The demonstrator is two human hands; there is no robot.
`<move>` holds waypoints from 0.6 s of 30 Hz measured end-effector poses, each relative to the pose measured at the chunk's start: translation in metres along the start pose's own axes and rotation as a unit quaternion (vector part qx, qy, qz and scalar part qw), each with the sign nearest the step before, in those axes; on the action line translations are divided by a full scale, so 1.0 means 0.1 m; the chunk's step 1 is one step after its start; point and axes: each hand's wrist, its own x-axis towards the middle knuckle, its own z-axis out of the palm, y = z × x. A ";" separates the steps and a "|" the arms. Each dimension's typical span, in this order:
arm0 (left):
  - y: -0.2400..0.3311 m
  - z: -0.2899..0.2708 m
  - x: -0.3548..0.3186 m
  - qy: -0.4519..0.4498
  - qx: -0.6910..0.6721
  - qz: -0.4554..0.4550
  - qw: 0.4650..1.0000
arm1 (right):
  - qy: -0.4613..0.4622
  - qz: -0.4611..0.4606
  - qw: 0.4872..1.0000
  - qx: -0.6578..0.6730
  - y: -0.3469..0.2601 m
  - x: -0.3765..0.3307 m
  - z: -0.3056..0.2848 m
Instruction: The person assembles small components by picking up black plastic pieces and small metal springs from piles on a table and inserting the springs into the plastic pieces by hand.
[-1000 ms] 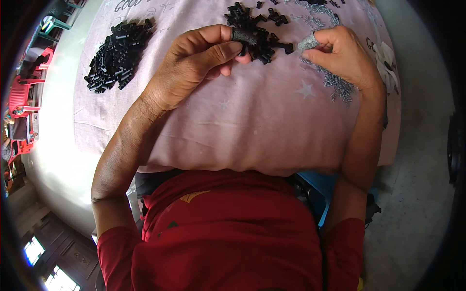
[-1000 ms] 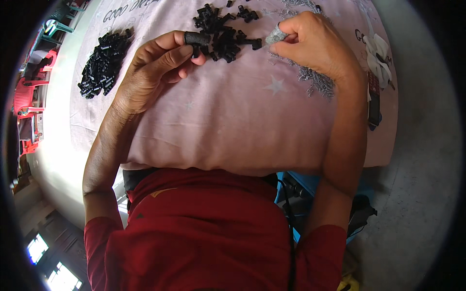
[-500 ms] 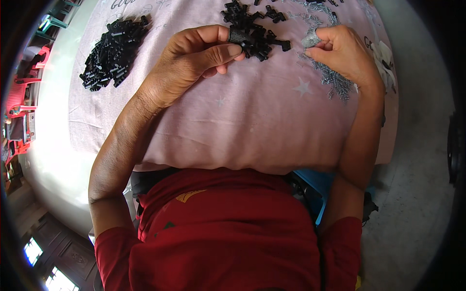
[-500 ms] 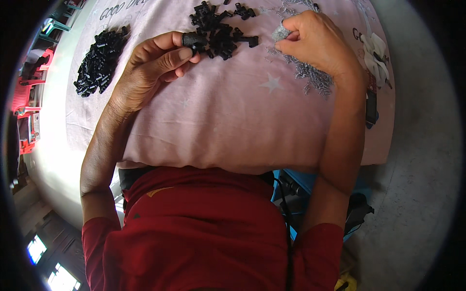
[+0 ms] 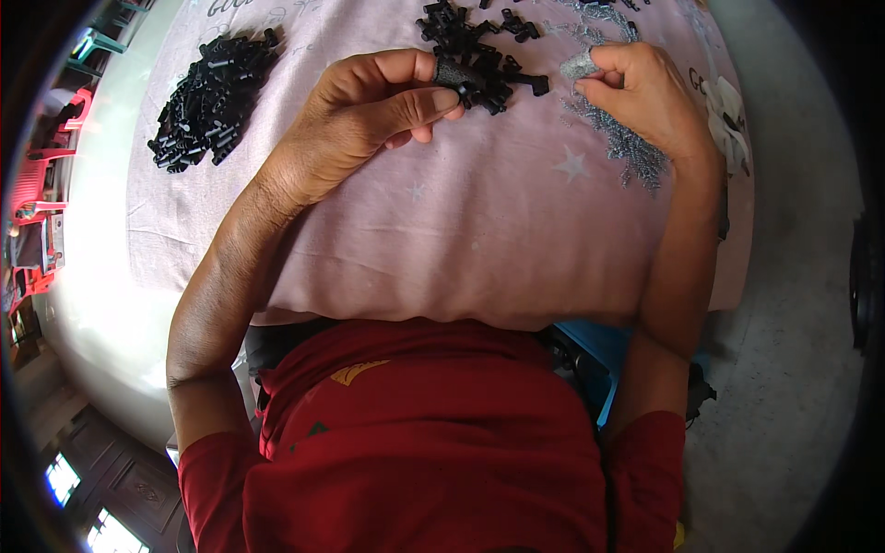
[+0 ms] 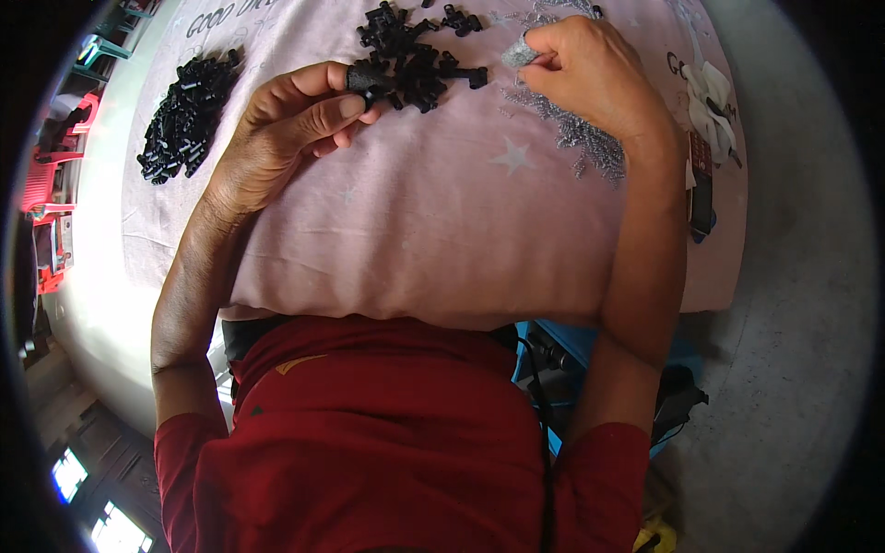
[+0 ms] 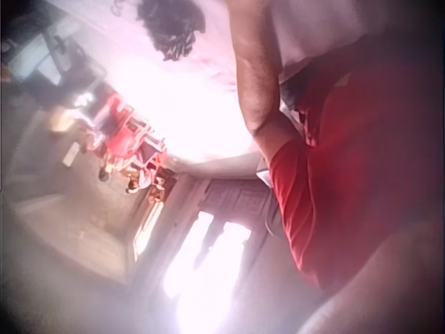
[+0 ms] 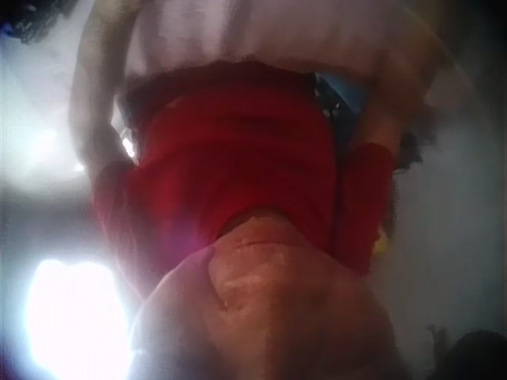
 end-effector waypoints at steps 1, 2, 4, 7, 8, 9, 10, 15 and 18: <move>0.00 0.01 0.00 0.000 0.000 0.000 1.000 | 0.007 -0.003 1.000 -0.012 0.03 0.00 0.01; -0.01 0.04 0.00 0.015 0.016 -0.003 1.000 | 0.014 -0.005 1.000 -0.024 0.07 0.00 0.03; -0.01 0.04 0.01 0.031 0.032 -0.005 0.999 | 0.031 0.001 0.999 -0.032 0.18 0.00 0.02; -0.01 0.03 0.01 0.002 0.027 0.003 1.000 | 0.035 0.011 0.999 -0.010 0.21 -0.02 -0.01; -0.02 0.04 0.01 0.016 0.028 0.002 0.999 | 0.022 0.016 0.999 0.021 0.19 -0.03 -0.01; -0.02 0.05 0.00 0.031 0.029 0.002 0.999 | 0.021 0.016 0.999 0.022 0.16 -0.03 0.00; -0.02 0.06 0.00 0.030 0.030 0.002 0.999 | 0.011 0.012 1.000 0.013 0.12 -0.01 0.02; 0.00 0.05 0.00 0.025 0.018 -0.003 1.000 | 0.011 0.010 0.999 -0.040 0.06 0.00 0.01; 0.03 0.06 0.00 0.021 0.042 -0.014 0.999 | 0.012 0.032 0.999 -0.001 0.00 -0.02 -0.01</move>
